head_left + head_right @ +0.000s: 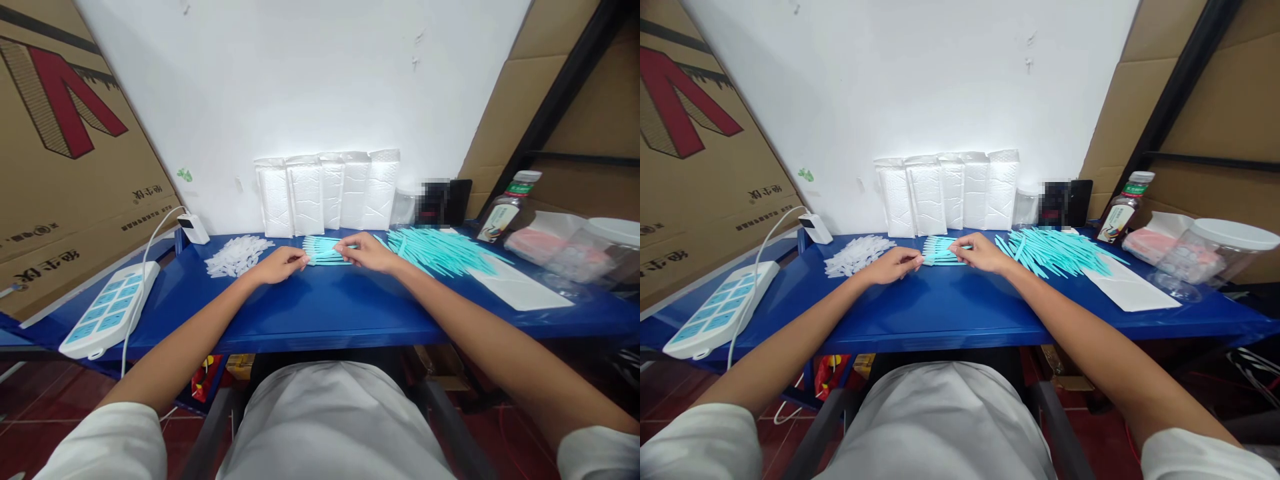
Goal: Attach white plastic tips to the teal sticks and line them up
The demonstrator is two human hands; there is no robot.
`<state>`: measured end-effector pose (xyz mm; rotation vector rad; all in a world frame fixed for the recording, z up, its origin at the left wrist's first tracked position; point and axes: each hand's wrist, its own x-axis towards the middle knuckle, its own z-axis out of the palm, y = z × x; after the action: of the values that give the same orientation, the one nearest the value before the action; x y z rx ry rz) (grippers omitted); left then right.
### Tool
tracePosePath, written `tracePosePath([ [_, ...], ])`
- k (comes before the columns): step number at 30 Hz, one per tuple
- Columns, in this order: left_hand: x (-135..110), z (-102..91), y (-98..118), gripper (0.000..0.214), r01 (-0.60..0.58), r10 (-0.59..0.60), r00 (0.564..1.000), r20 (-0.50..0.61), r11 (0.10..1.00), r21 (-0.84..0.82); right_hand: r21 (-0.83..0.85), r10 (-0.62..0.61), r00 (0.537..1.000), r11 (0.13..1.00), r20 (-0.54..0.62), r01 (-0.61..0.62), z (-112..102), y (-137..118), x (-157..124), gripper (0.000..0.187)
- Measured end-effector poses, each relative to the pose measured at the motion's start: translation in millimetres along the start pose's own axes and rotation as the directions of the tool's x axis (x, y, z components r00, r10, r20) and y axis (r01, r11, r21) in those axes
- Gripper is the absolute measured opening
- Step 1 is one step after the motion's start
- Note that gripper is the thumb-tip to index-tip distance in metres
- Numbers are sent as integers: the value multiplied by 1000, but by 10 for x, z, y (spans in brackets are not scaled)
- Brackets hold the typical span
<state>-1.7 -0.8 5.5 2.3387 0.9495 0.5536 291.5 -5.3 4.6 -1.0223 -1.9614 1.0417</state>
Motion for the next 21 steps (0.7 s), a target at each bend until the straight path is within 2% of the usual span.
tracePosePath([
  [9,29,42,16,51,-24,29,993,-117,999,47,-12,-3,1000,1000,0,3,34,12,13,53],
  [14,84,79,-37,47,-41,64,965,-253,995,95,-54,-30,999,998,-16,29,13,73,51,54],
  [17,90,65,-89,39,-24,66,943,-327,991,132,-49,-36,996,998,-82,32,-55,123,70,56],
  [21,70,6,-154,31,40,70,913,-402,965,258,-76,-36,962,997,-270,16,-178,236,115,56],
])
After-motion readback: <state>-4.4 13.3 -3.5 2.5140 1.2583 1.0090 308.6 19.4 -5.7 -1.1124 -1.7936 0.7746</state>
